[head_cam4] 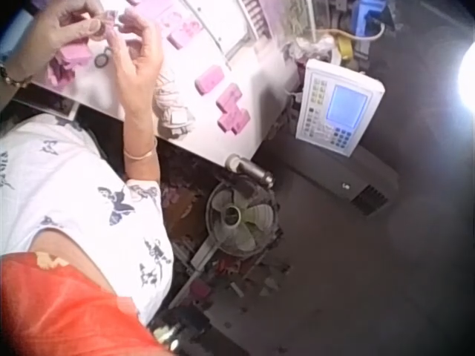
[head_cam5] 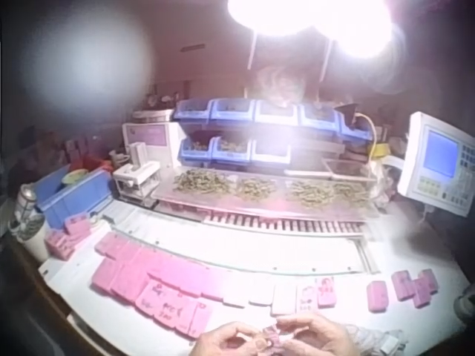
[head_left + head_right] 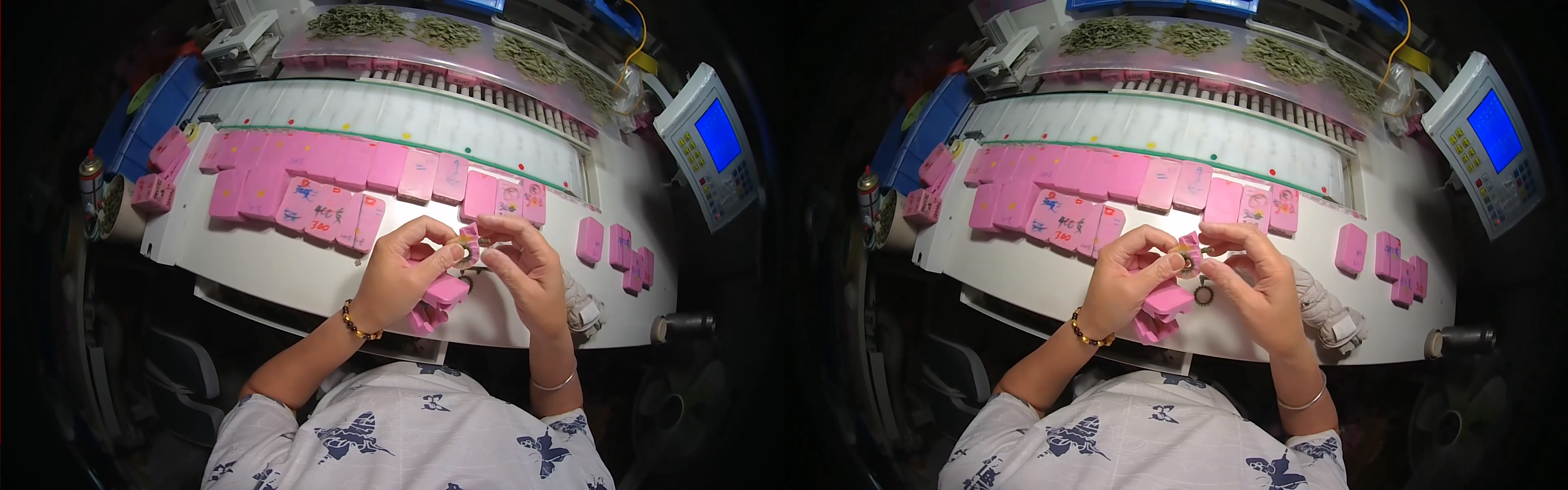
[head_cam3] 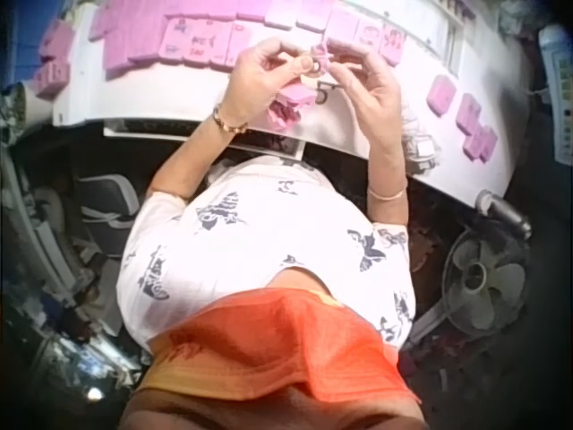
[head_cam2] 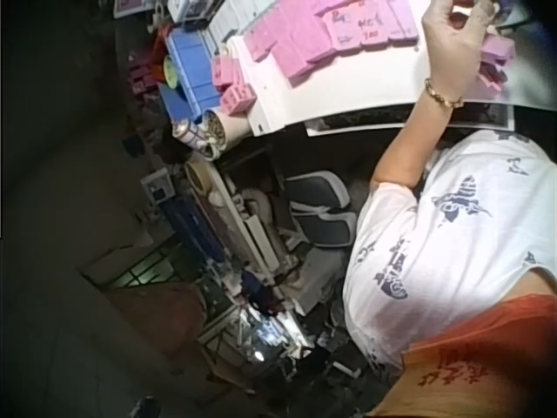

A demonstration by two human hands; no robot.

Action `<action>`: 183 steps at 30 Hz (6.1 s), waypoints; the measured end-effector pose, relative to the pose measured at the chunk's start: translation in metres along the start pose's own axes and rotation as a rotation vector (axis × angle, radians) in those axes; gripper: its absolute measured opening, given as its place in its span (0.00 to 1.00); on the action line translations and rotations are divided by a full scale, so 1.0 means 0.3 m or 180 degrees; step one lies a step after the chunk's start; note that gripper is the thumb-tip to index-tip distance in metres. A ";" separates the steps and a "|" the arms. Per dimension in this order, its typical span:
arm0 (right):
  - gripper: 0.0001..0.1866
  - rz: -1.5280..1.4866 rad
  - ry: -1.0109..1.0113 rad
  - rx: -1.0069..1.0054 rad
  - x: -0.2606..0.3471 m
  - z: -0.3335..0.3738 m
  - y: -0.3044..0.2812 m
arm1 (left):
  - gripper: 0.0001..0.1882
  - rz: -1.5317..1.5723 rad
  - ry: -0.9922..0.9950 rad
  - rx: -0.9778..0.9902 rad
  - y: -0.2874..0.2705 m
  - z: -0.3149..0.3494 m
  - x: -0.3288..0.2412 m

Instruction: Placing metal charms and jewelry components into pink silicone molds at a workbench.

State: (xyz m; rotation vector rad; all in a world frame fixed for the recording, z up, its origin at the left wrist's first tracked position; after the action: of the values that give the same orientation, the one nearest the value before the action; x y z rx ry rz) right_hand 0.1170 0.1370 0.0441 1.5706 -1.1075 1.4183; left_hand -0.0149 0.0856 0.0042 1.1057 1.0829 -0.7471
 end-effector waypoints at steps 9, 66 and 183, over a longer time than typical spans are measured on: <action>0.08 0.0730 -0.0504 0.0003 0.025 -0.005 0.007 | 0.06 -0.1399 0.1182 0.0130 0.017 0.000 -0.106; 0.08 -0.2215 0.1194 -0.1216 -0.167 -0.044 -0.064 | 0.03 -0.1064 0.0247 -0.0013 0.001 0.033 0.018; 0.10 -0.2150 0.2309 0.0825 -0.168 0.035 0.079 | 0.10 -0.1275 0.3173 0.0321 0.057 0.069 -0.198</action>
State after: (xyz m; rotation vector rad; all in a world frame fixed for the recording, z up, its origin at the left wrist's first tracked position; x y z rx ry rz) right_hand 0.0977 0.1249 -0.0078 1.2340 0.0417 1.4728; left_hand -0.0128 0.0690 0.0671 1.4031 2.1714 -0.5417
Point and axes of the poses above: each hand's wrist, its own z-axis away from the middle knuckle, its own y-axis out of the palm, x = y × z, the point moved 9 cm from there along -z, towards the middle knuckle, and after that the axes turned 13 degrees about -x, right-handed, at the moved point
